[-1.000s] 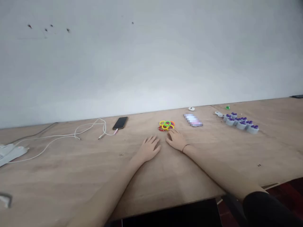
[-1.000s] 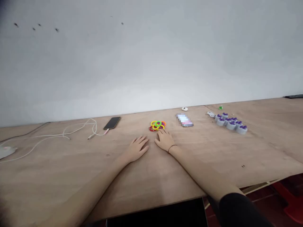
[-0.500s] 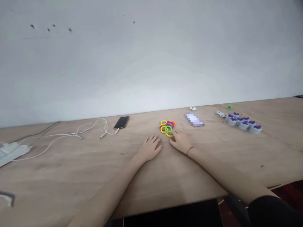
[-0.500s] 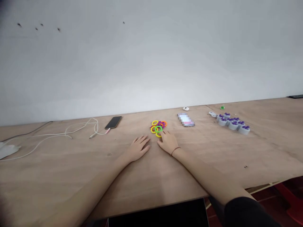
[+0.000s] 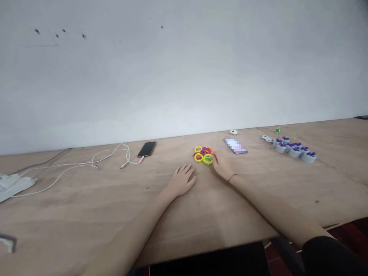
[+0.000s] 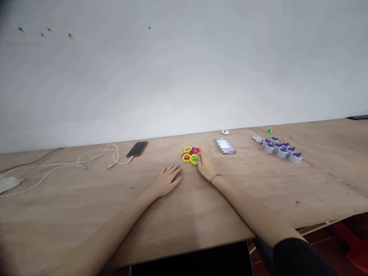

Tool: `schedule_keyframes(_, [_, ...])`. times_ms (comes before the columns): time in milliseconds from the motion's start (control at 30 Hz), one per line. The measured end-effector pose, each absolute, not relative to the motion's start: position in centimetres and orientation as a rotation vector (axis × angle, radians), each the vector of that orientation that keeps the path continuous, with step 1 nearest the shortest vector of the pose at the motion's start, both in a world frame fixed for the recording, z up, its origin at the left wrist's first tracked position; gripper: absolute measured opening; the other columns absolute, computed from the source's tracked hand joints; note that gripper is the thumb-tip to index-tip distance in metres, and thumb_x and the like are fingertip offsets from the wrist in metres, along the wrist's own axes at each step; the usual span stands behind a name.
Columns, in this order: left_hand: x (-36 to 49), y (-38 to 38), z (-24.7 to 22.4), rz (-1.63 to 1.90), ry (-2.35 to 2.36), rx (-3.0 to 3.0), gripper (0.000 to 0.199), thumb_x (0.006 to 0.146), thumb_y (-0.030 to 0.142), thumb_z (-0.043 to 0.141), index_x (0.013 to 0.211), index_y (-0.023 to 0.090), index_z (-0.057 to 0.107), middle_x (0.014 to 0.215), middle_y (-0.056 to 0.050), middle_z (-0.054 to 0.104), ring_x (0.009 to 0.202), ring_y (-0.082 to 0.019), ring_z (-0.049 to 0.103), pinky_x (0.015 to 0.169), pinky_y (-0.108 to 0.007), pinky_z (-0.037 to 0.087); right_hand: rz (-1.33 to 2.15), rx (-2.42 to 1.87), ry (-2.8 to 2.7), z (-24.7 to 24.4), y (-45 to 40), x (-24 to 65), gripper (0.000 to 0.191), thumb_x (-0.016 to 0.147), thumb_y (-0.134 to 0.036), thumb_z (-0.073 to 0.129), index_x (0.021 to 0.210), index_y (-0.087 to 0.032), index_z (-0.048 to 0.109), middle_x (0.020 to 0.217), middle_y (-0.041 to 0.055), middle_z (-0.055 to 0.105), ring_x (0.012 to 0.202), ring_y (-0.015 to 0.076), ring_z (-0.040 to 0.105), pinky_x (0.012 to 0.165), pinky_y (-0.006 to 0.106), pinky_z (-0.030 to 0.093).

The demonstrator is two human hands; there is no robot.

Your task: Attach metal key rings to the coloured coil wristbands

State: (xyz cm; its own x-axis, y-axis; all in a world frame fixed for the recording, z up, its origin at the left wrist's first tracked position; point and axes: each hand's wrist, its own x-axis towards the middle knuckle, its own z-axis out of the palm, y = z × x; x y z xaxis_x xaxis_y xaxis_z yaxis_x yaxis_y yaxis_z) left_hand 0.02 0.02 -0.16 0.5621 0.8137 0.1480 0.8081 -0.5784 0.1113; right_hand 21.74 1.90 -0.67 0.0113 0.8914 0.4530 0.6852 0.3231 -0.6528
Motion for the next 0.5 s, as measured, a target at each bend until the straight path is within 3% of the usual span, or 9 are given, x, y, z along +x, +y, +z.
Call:
schedule_keyframes(100, [0.0,0.0,-0.2,0.305,1.435,2.735,0.048,0.087,0.047,0.031,0.128,0.024,0.043,0.141,-0.006,0.033,0.13,-0.026,0.026,0.106,-0.048,0.02,0.478,-1.34,-1.562,-0.7,1.9,21.7,0.027,0.089,-0.034,0.026,0.092,-0.019,0.048,0.091,0.0057,0.059,0.082,0.0188,0.057,0.074,0.035,0.046])
schedule_keyframes(167, [0.1,-0.1,-0.1,0.372,1.41,2.719,0.047,0.087,0.046,0.033,0.127,0.023,0.043,0.138,-0.006,0.038,0.129,-0.025,0.03,0.106,-0.046,0.021,0.677,-1.277,-1.46,-0.6,1.7,21.4,0.027,0.088,-0.04,0.029,0.089,-0.02,0.048,0.082,0.0033,0.059,0.071,0.0169,0.058,0.063,0.032,0.049])
schedule_keyframes(300, [0.7,-0.6,0.5,0.682,1.304,2.56,0.045,0.085,0.045,0.037,0.121,0.02,0.049,0.122,-0.006,0.055,0.113,-0.02,0.048,0.098,-0.036,0.035,1.029,-1.145,-1.345,-0.5,1.0,20.3,0.025,0.083,-0.046,0.038,0.082,-0.022,0.045,0.072,-0.0002,0.057,0.057,0.0144,0.057,0.045,0.026,0.046])
schedule_keyframes(400, [1.2,-1.1,1.0,0.804,1.258,2.373,0.039,0.083,0.045,0.042,0.109,0.019,0.057,0.102,-0.004,0.065,0.092,-0.018,0.058,0.084,-0.031,0.045,1.16,-1.038,-1.324,-0.5,0.3,19.3,0.022,0.083,-0.043,0.04,0.084,-0.022,0.045,0.078,0.0009,0.059,0.063,0.0158,0.06,0.049,0.029,0.05])
schedule_keyframes(500, [1.5,-1.3,1.2,0.809,1.225,2.282,0.032,0.083,0.042,0.044,0.096,0.019,0.062,0.091,-0.002,0.067,0.08,-0.017,0.06,0.073,-0.028,0.046,1.225,-0.981,-1.296,-0.7,-0.1,18.4,0.018,0.083,-0.039,0.041,0.085,-0.022,0.043,0.084,0.002,0.06,0.068,0.0167,0.063,0.058,0.033,0.054])
